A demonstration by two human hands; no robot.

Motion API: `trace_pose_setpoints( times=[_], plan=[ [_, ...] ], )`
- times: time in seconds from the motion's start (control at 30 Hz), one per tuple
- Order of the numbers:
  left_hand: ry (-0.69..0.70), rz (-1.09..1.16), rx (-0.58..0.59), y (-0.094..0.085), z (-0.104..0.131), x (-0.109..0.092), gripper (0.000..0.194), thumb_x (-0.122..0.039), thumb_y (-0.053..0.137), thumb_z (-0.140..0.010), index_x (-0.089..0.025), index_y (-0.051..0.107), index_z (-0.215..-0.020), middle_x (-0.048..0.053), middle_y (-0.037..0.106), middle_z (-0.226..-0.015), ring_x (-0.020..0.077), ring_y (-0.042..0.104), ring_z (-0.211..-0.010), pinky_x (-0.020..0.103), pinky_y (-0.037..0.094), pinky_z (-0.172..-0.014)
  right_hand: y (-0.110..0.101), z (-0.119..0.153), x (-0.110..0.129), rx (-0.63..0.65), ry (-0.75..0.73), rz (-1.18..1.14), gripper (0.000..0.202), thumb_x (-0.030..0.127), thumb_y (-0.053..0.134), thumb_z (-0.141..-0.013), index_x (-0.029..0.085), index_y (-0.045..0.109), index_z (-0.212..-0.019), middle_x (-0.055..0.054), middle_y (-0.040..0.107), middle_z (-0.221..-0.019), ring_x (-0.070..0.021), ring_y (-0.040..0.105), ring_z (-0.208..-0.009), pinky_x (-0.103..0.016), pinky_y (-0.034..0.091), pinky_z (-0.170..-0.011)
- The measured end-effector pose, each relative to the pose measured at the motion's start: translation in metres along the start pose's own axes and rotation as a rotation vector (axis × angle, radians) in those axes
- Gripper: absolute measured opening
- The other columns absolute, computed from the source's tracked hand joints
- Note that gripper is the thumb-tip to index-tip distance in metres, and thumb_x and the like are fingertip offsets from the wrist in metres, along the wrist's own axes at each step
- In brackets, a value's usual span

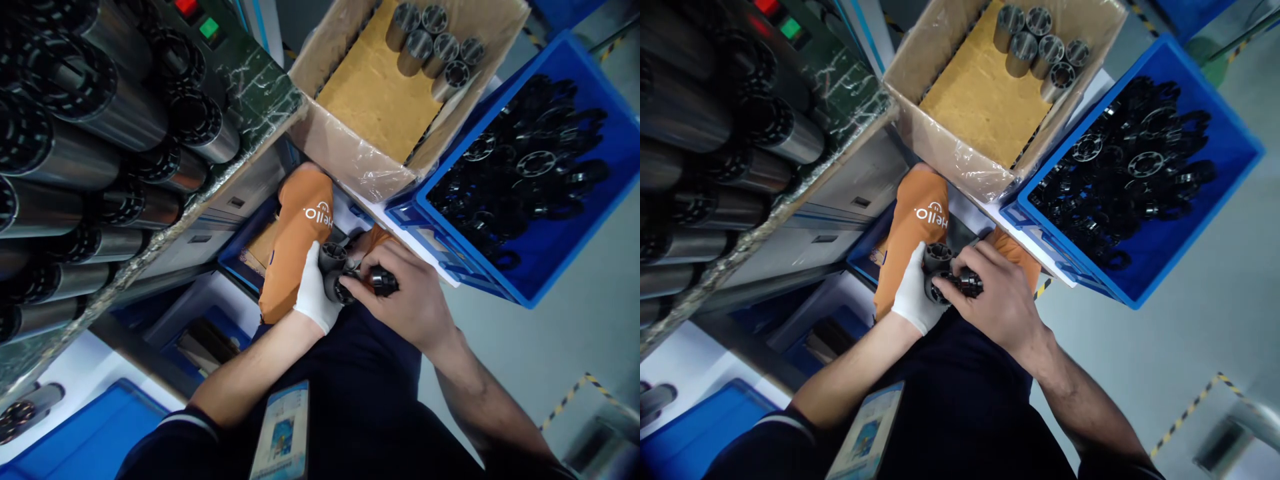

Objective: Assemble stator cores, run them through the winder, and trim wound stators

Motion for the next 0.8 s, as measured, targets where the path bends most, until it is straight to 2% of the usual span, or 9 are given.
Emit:
trace_pose_setpoints(
  times=[0.07, 0.13, 0.2, 0.3, 0.37, 0.47, 0.63, 0.7, 0.8],
  plan=[
    [-0.039, -0.041, -0.012, -0.004, -0.001, 0.002, 0.049, -0.065, 0.062, -0.112, -0.020, 0.080, -0.111, 0.008, 0.086, -0.096, 0.0256, 0.084, -0.083, 0.039, 0.071, -0.081, -0.001, 0.003, -0.004, 0.048, 0.023, -0.046, 0.024, 0.026, 0.083, -0.097, 0.027, 0.064, -0.112, -0.003, 0.073, -0.108, -0.0253, 0.075, -0.104, -0.040, 0.063, -0.093],
    [-0.051, -0.114, 0.052, -0.001, 0.003, -0.002, 0.053, -0.069, 0.064, -0.110, -0.019, 0.080, -0.113, 0.010, 0.085, -0.095, 0.0282, 0.084, -0.080, 0.039, 0.069, -0.070, -0.004, 0.008, -0.007, 0.091, 0.034, -0.142, 0.042, 0.022, 0.077, -0.093, 0.026, 0.059, -0.131, -0.007, 0.072, -0.121, -0.0277, 0.075, -0.114, -0.045, 0.064, -0.101],
    [-0.006, -0.184, 0.171, 0.009, 0.009, -0.010, 0.053, -0.071, 0.066, -0.108, -0.019, 0.079, -0.111, 0.010, 0.083, -0.092, 0.0282, 0.082, -0.077, 0.035, 0.063, -0.060, -0.010, 0.012, -0.007, 0.098, 0.033, -0.232, 0.051, 0.021, 0.076, -0.093, 0.026, 0.053, -0.139, -0.008, 0.071, -0.124, -0.0276, 0.076, -0.113, -0.044, 0.066, -0.098],
    [0.121, -0.276, 0.293, 0.024, 0.023, -0.022, 0.053, -0.074, 0.067, -0.106, -0.021, 0.077, -0.107, 0.006, 0.075, -0.080, 0.0267, 0.078, -0.075, 0.032, 0.057, -0.053, -0.022, 0.016, -0.003, 0.048, 0.020, -0.265, 0.049, 0.024, 0.083, -0.100, 0.027, 0.054, -0.140, -0.007, 0.075, -0.124, -0.0257, 0.081, -0.107, -0.040, 0.070, -0.089],
    [0.239, -0.342, 0.307, 0.030, 0.032, -0.027, 0.054, -0.077, 0.065, -0.107, -0.024, 0.077, -0.106, 0.004, 0.071, -0.075, 0.0268, 0.077, -0.076, 0.035, 0.062, -0.060, -0.031, 0.016, 0.004, -0.010, -0.015, -0.225, 0.050, 0.027, 0.088, -0.102, 0.028, 0.060, -0.144, -0.009, 0.076, -0.133, -0.0289, 0.081, -0.118, -0.044, 0.072, -0.098],
    [0.421, -0.442, 0.297, 0.034, 0.045, -0.033, 0.051, -0.075, 0.064, -0.109, -0.026, 0.081, -0.110, 0.005, 0.076, -0.085, 0.0293, 0.080, -0.092, 0.044, 0.071, -0.085, -0.041, 0.013, 0.019, -0.117, -0.098, -0.115, 0.049, 0.031, 0.093, -0.101, 0.032, 0.071, -0.144, -0.011, 0.072, -0.142, -0.0346, 0.074, -0.135, -0.054, 0.068, -0.114],
    [0.614, -0.596, 0.309, 0.031, 0.062, -0.037, 0.037, -0.062, 0.068, -0.112, -0.031, 0.085, -0.123, 0.005, 0.082, -0.129, 0.0327, 0.075, -0.137, 0.046, 0.060, -0.125, -0.042, 0.006, 0.031, -0.173, -0.138, -0.158, 0.055, 0.036, 0.101, -0.095, 0.039, 0.080, -0.145, -0.006, 0.077, -0.128, -0.0322, 0.078, -0.115, -0.052, 0.074, -0.100],
    [0.628, -0.633, 0.330, 0.029, 0.065, -0.036, 0.038, -0.063, 0.065, -0.114, -0.031, 0.084, -0.125, 0.005, 0.082, -0.133, 0.0345, 0.072, -0.144, 0.048, 0.057, -0.130, -0.040, 0.005, 0.032, -0.192, -0.151, -0.202, 0.059, 0.034, 0.104, -0.093, 0.038, 0.081, -0.146, -0.005, 0.080, -0.127, -0.0314, 0.079, -0.112, -0.052, 0.074, -0.100],
    [0.649, -0.674, 0.366, 0.029, 0.067, -0.036, 0.038, -0.058, 0.065, -0.115, -0.028, 0.083, -0.129, 0.008, 0.081, -0.134, 0.0360, 0.071, -0.144, 0.049, 0.060, -0.125, -0.037, 0.004, 0.032, -0.211, -0.146, -0.224, 0.061, 0.031, 0.105, -0.092, 0.039, 0.082, -0.148, -0.004, 0.081, -0.125, -0.0299, 0.080, -0.110, -0.051, 0.074, -0.099]
  ],
)
Point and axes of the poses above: each hand's wrist, its own z-axis away from the middle knuckle, its own y-axis out of the palm, x = y × z, the point moved 5 cm from there along -z, towards the middle knuckle
